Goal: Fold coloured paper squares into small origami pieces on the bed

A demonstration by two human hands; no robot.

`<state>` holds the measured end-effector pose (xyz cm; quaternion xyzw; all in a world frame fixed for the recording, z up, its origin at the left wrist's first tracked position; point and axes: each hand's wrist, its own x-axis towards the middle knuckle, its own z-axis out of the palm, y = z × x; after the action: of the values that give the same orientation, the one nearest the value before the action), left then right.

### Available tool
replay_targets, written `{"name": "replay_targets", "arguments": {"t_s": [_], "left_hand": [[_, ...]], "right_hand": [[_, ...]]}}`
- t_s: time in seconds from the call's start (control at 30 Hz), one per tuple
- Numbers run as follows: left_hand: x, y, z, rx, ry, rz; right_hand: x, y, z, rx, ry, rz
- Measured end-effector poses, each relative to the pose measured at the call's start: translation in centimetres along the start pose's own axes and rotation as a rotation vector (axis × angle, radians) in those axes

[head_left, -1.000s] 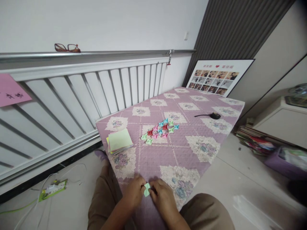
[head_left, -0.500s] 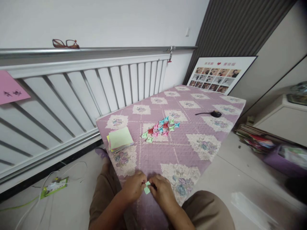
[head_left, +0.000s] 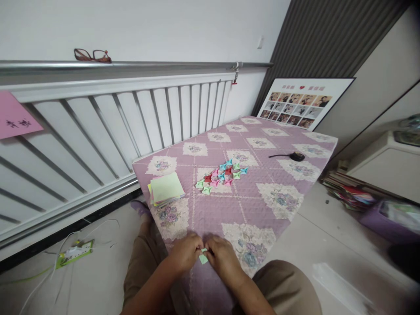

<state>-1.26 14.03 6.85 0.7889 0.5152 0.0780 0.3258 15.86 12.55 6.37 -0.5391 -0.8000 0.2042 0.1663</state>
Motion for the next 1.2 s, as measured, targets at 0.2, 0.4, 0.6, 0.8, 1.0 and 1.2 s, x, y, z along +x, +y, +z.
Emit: {"name": "replay_targets", "arguments": {"t_s": [0.2,0.4,0.6,0.8,1.0,1.2], "left_hand": [[-0.2,0.0,0.2,0.037,-0.007,0.015],[-0.6,0.0,0.3,0.081,-0.016,0.026],[-0.9,0.2,0.4,0.154,-0.023,0.040],[-1.4,0.2,1.1,0.242,-0.002,0.051],[-1.8,-0.4,1.7,0.280,0.020,0.073],[-2.0,-0.7,2.0,0.301,0.034,0.097]], "right_hand": [[-0.4,0.3,0.2,-0.016,0.006,-0.048],[-0.7,1.0,0.2,-0.042,0.021,-0.135],[-1.0,1.1,1.1,-0.140,0.067,-0.214],[-1.5,1.2,1.2,-0.221,0.087,-0.294],[-2.2,0.8,0.5,-0.276,0.066,-0.359],[-2.6,0.9,0.9,-0.324,0.122,-0.386]]}}
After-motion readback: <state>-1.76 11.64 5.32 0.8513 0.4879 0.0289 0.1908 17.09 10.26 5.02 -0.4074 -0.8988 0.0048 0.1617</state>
